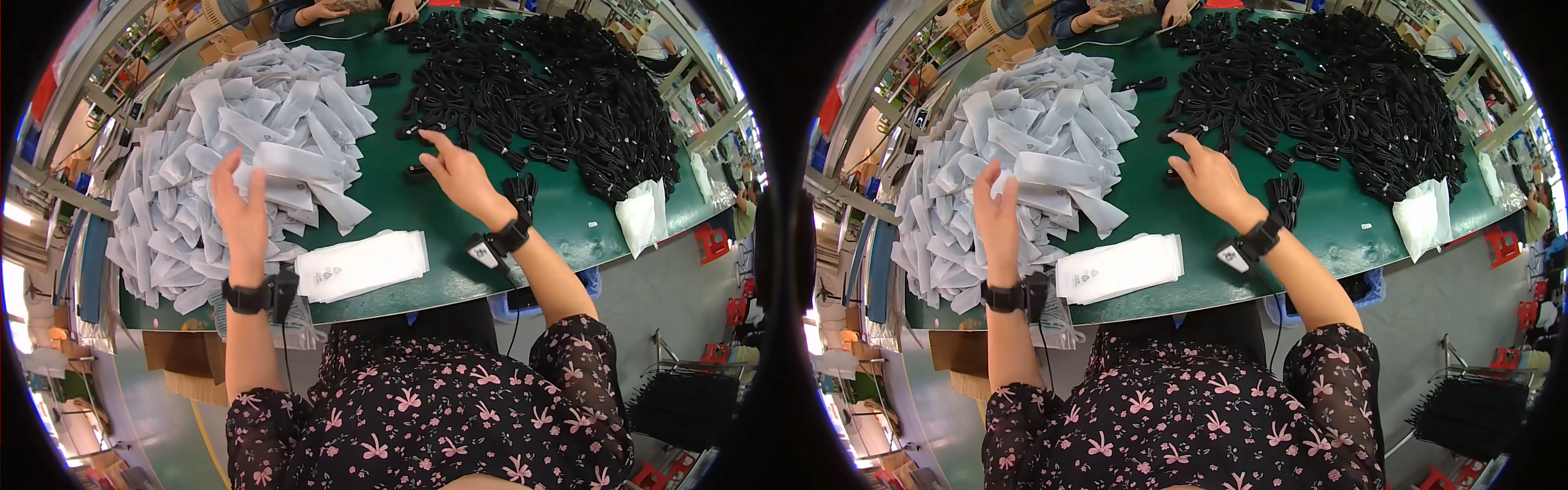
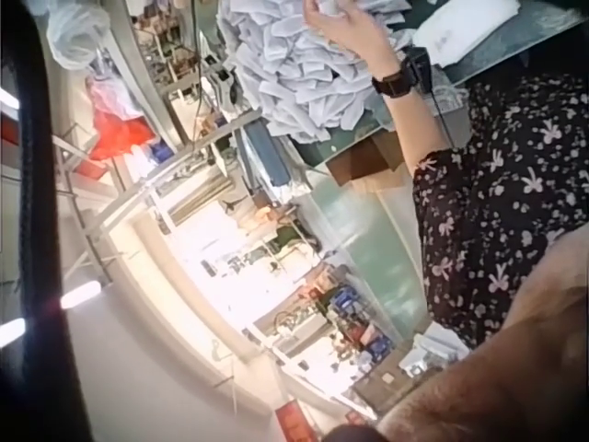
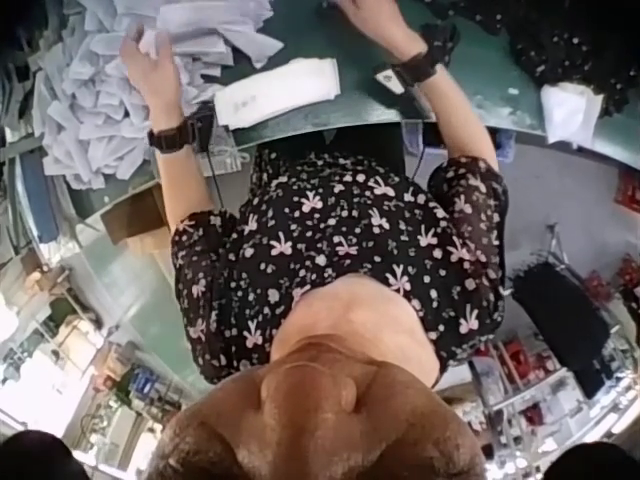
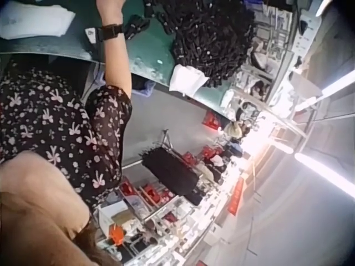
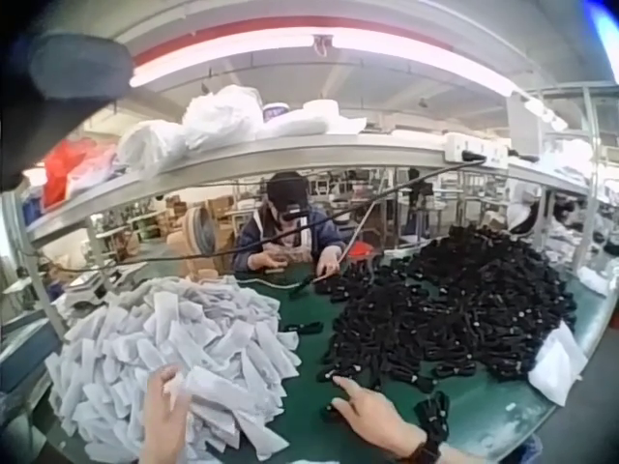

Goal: The person packages cables by hand, picking up a cable from a pile, sliding it into a plastic sleeve, and placing the packaged item onto a separate stack. This process is repeated, with the person occasionally rearranging the piles to reach more materials.

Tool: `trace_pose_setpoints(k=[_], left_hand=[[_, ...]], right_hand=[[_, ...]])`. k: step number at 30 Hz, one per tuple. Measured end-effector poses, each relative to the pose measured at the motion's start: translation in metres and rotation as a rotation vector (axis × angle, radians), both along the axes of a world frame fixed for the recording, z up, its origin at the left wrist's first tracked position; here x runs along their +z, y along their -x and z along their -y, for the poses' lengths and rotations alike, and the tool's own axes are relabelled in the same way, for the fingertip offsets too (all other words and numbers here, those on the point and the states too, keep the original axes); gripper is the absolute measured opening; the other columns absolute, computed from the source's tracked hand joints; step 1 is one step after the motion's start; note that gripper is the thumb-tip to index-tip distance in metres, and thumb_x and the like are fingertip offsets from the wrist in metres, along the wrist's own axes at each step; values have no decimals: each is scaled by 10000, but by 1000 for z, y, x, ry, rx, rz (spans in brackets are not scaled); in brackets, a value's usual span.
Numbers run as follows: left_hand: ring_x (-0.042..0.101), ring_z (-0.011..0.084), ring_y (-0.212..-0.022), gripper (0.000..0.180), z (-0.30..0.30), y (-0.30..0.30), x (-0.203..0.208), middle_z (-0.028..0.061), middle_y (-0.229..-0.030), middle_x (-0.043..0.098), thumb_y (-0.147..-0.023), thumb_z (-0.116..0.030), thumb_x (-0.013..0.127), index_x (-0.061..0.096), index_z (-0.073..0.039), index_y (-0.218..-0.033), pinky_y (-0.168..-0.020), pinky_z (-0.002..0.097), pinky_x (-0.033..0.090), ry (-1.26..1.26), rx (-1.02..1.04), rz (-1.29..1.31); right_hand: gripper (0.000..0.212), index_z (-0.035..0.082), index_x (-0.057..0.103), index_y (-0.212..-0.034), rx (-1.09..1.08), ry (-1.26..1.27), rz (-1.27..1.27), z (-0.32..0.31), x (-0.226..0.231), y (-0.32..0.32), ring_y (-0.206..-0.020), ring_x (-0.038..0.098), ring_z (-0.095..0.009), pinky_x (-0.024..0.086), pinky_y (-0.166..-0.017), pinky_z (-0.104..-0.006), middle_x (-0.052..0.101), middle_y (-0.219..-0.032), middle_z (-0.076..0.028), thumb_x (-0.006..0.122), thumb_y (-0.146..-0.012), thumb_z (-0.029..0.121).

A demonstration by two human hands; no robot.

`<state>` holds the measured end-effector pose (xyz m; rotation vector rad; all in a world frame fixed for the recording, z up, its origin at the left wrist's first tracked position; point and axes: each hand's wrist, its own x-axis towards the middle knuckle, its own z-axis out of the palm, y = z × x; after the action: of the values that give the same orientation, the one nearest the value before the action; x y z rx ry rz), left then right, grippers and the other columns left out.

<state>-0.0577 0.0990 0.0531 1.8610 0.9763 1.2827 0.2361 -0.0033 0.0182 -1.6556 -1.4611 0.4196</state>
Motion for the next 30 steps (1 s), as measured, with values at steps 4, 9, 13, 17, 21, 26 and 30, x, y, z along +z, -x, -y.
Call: trace_pose_setpoints(k=[4,9,13,17,21,26,30], left_hand=[[593,187,-875,167,56,-25,-25,82,-1046,618,-845,-8,642,635,-4,-1012,-765,298,493,-141,-211,-363],[583,282,-840,172,109,-44,-76,107,-916,568,-788,-34,708,633,-22,-942,-710,370,492,-238,-351,-448],[584,301,-832,169,109,-51,-81,114,-864,558,-779,-45,715,624,-16,-918,-702,391,490,-239,-307,-541],[587,295,-779,143,108,-52,-90,126,-841,576,-794,-37,702,610,-6,-900,-693,371,487,-221,-278,-506],[581,234,-717,110,109,-51,-86,107,-805,588,-828,-26,678,603,4,-903,-687,315,481,-18,-282,-392],[556,169,-699,74,108,-46,-80,73,-796,591,-862,-14,646,595,16,-907,-691,269,466,334,-285,-264],[538,136,-718,66,105,-44,-77,54,-824,581,-870,-6,642,587,16,-899,-699,255,462,395,-279,-171]], right_hand=[[197,50,591,-1116,-67,45,434,-8,-62,-24,-738,609,-329,508,-651,-401,590,-778,-167,571,-957,165],[179,42,554,-1043,-30,235,527,16,-43,-1,-791,612,-399,506,-667,-463,624,-843,-193,596,-921,167],[164,25,530,-1008,3,168,420,39,-48,-3,-795,613,-397,500,-667,-443,628,-858,-188,606,-883,100],[223,29,536,-1064,16,63,81,59,-48,3,-764,609,-370,492,-665,-425,627,-872,-170,605,-852,36],[315,40,555,-1153,74,16,-80,84,-35,26,-724,596,-338,489,-668,-417,621,-874,-140,608,-844,9],[339,50,581,-1196,258,-59,123,103,-12,37,-755,617,-326,502,-688,-400,628,-885,-140,618,-859,41],[306,54,610,-1180,387,-20,313,105,-12,32,-769,638,-253,501,-707,-338,634,-920,-113,630,-875,45]])
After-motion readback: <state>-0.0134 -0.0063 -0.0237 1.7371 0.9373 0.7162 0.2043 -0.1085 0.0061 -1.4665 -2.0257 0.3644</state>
